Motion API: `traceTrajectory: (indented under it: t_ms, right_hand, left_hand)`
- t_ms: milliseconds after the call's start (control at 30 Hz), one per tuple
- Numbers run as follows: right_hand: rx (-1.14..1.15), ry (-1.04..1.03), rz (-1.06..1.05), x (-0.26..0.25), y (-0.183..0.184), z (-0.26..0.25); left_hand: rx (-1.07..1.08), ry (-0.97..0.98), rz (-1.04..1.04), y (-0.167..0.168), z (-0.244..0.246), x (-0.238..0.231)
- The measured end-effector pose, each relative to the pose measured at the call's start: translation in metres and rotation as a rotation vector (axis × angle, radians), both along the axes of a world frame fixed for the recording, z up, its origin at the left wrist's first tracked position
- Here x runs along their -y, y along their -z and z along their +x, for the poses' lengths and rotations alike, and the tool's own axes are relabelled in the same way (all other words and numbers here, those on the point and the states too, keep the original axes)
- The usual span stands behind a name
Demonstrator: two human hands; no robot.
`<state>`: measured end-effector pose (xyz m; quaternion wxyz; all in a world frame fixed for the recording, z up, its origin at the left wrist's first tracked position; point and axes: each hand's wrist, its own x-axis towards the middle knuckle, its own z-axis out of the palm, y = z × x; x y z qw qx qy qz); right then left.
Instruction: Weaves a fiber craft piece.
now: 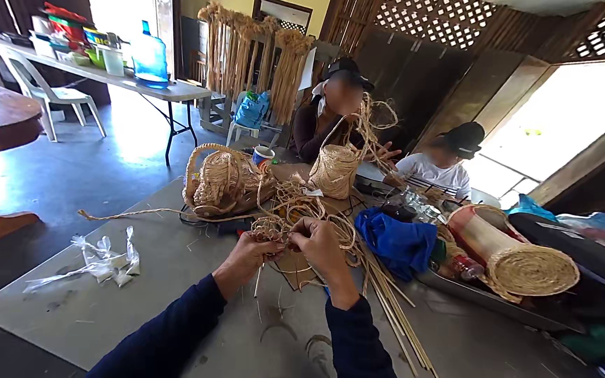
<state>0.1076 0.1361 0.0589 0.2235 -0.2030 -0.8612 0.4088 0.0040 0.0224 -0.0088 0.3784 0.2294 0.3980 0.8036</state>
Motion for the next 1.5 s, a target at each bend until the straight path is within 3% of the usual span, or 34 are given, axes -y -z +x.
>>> traceTrajectory:
  t_ms: [433,1000,1133,1300,1500]
  right_hand:
    - [-0.168,-0.073,0.021,-0.005,0.008,0.001]
    - [-0.102,0.037,0.367,0.010,0.012,-0.006]
    - [-0.135,0.006,0.248,0.002,0.013,-0.008]
    - [-0.082,-0.080,-0.160,-0.009,0.008,-0.003]
    - [0.151,-0.133,-0.145,-0.013,0.003,0.003]
  left_hand:
    - [0.033,0.001,-0.026,-0.001,0.005,-0.002]
    - [0.106,-0.077,-0.077,0.005,0.006,-0.007]
    - [0.084,-0.055,-0.114,0.002,0.003,-0.002]
    - [0.101,-0.054,-0.109,-0.001,0.000,-0.001]
    - [0.133,-0.102,-0.085,-0.001,-0.003,-0.002]
